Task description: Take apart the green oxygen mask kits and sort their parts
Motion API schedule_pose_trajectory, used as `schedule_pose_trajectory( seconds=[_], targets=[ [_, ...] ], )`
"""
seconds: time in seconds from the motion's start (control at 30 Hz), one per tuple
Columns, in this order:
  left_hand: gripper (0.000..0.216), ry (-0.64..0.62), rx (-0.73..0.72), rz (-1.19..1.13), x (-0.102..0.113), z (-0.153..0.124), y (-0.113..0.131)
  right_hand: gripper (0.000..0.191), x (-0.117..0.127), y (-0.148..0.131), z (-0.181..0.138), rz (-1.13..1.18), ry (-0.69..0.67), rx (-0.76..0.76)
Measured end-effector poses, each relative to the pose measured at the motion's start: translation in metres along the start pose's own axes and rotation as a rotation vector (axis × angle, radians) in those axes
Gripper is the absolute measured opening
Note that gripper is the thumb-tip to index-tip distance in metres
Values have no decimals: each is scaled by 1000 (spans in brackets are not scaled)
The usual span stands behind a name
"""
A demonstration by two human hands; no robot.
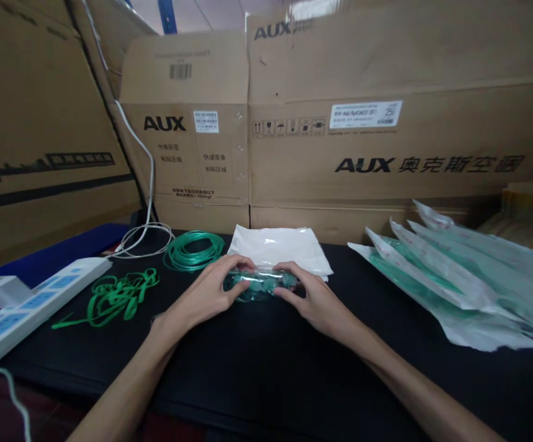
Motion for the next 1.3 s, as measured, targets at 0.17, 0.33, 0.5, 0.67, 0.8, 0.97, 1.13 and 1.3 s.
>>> schedule_pose_trajectory(
  seconds=[0.17,0.33,0.5,0.67,0.8,0.97,1.13,1.3],
  targets=[
    [20,-43,26,-52,-3,-1,-7,22,-7,-2,-3,17,-30,21],
    [16,-53,33,-60,-2,0,-7,9,-13,-6,-3,9,-33,66],
    [15,-44,16,-65,-3,-1,-8,13,-16,-7,-2,-34,11,119],
    [26,-7,-7,-14,-7,-1,-20,24,-15,-10,-5,-151,60,146],
    [33,16,-16,7,-9,2,-27,42,6,-19,-17,-271,161,171],
    [32,50,-55,25,-6,2,-20,21,93,-32,-47,-461,359,165],
    [29,136,-115,11,1,2,-10,27,231,-24,-68,-796,630,8],
    [16,296,-151,-66,15,-3,27,28,309,8,-67,-1008,630,-232]
  ],
)
Point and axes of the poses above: each hand's wrist, its own z-axis towards the middle knuckle, its own x-axis out of the back of the hand, y = z × x, the point moved 8 cm from there along z, towards the middle knuckle, and after that the axes turned 8 degrees about z, right-handed, at the moved point
